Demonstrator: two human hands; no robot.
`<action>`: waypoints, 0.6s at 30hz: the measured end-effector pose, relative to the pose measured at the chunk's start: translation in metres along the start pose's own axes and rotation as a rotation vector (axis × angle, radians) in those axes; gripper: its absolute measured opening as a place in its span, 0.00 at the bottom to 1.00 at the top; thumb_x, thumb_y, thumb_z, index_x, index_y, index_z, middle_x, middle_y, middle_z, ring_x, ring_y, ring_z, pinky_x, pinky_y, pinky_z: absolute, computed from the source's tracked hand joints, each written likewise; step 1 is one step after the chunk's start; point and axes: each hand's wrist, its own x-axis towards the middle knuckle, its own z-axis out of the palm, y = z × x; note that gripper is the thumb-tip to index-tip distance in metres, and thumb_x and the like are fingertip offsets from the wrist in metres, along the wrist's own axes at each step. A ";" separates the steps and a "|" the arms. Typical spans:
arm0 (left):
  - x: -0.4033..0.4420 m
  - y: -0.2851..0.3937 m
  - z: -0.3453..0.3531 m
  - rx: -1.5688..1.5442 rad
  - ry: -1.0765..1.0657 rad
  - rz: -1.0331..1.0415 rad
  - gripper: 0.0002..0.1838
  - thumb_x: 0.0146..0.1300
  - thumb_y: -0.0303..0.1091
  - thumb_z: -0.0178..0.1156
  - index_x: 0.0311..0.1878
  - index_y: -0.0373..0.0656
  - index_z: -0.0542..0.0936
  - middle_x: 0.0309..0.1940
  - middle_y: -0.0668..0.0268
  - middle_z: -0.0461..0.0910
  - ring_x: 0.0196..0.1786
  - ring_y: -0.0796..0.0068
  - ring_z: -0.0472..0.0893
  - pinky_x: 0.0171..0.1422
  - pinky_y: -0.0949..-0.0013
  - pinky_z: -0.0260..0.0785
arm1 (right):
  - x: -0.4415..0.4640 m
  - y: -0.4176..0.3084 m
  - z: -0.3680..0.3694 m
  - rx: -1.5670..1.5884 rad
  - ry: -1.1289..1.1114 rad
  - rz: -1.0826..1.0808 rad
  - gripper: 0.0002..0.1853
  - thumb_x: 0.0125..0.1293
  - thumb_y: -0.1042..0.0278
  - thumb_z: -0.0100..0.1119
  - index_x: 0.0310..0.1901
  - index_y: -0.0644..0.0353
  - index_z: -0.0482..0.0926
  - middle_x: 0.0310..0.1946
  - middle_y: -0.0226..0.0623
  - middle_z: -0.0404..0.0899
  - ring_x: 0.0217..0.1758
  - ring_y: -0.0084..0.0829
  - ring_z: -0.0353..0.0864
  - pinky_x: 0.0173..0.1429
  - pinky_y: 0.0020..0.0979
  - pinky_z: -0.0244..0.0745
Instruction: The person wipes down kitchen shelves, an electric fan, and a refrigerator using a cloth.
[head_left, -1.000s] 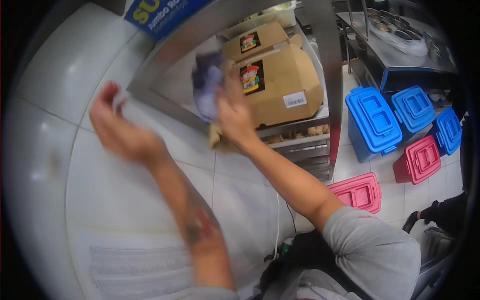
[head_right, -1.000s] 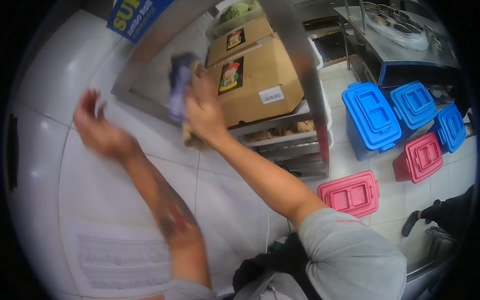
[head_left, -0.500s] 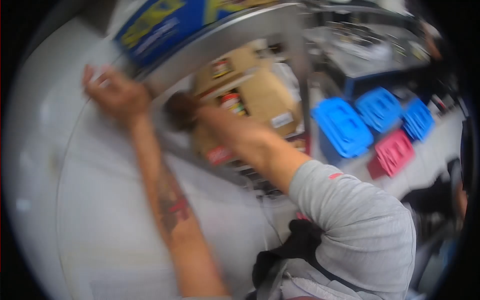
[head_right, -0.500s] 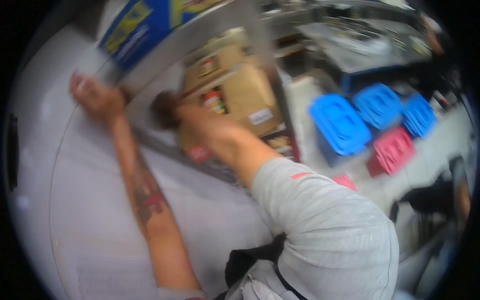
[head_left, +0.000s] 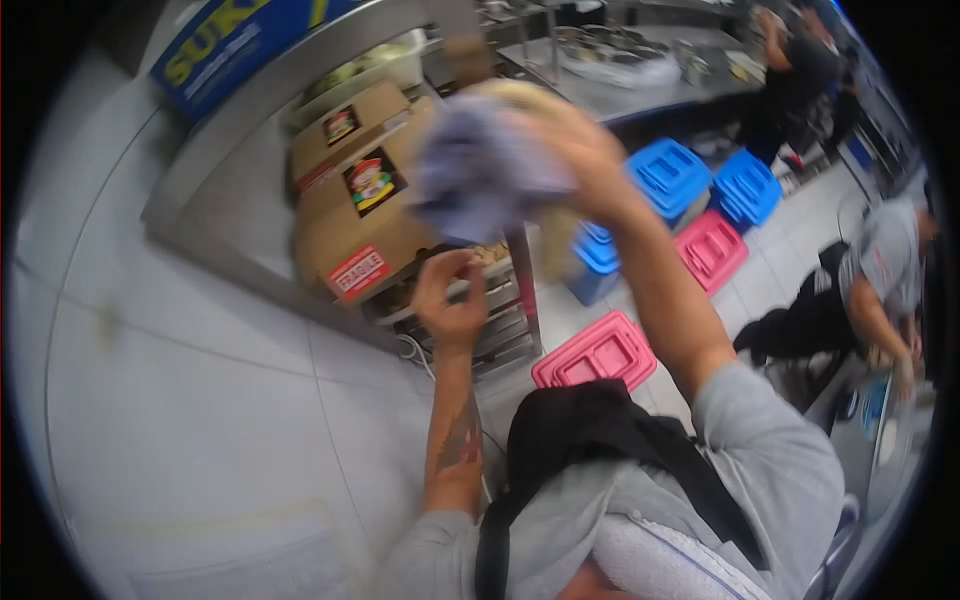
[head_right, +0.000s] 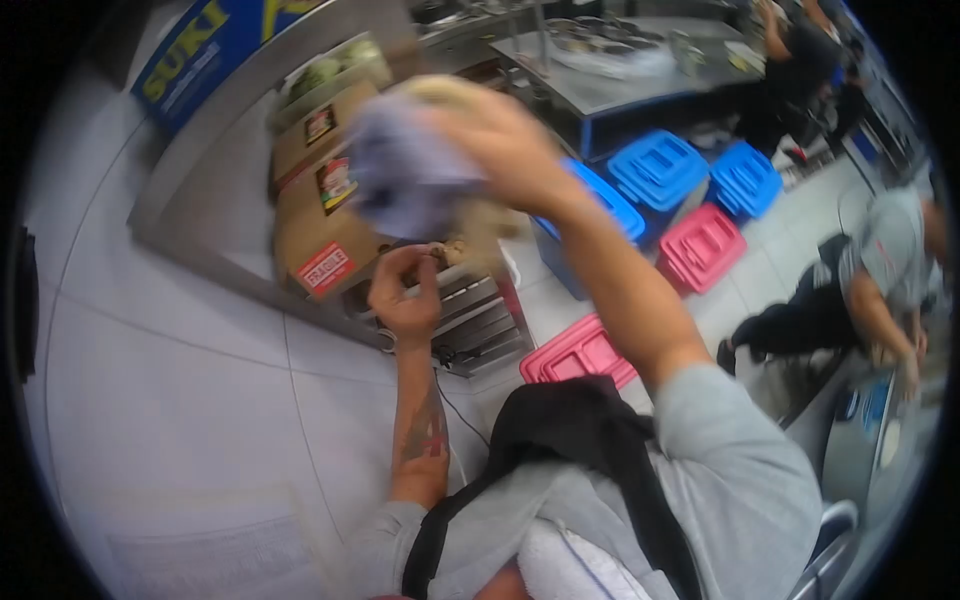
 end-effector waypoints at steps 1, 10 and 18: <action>0.009 0.002 0.013 -0.182 -0.060 -0.047 0.05 0.61 0.24 0.65 0.40 0.39 0.87 0.33 0.61 0.86 0.36 0.71 0.84 0.42 0.71 0.76 | -0.032 0.015 -0.045 -0.012 0.096 0.022 0.18 0.69 0.64 0.62 0.57 0.61 0.82 0.52 0.44 0.83 0.53 0.36 0.84 0.57 0.37 0.78; 0.024 -0.014 -0.003 -0.110 0.135 -0.372 0.08 0.76 0.32 0.60 0.40 0.37 0.79 0.30 0.65 0.80 0.34 0.81 0.79 0.40 0.72 0.72 | -0.166 0.037 -0.146 0.175 0.130 0.386 0.25 0.77 0.57 0.54 0.66 0.68 0.73 0.58 0.42 0.79 0.61 0.33 0.80 0.67 0.36 0.74; -0.054 -0.030 0.269 -0.590 -0.322 -0.846 0.17 0.69 0.26 0.61 0.60 0.42 0.75 0.52 0.62 0.82 0.56 0.70 0.81 0.64 0.65 0.73 | -0.176 0.110 -0.272 0.347 -0.083 0.741 0.33 0.64 0.69 0.69 0.71 0.63 0.70 0.59 0.40 0.80 0.59 0.30 0.80 0.63 0.31 0.76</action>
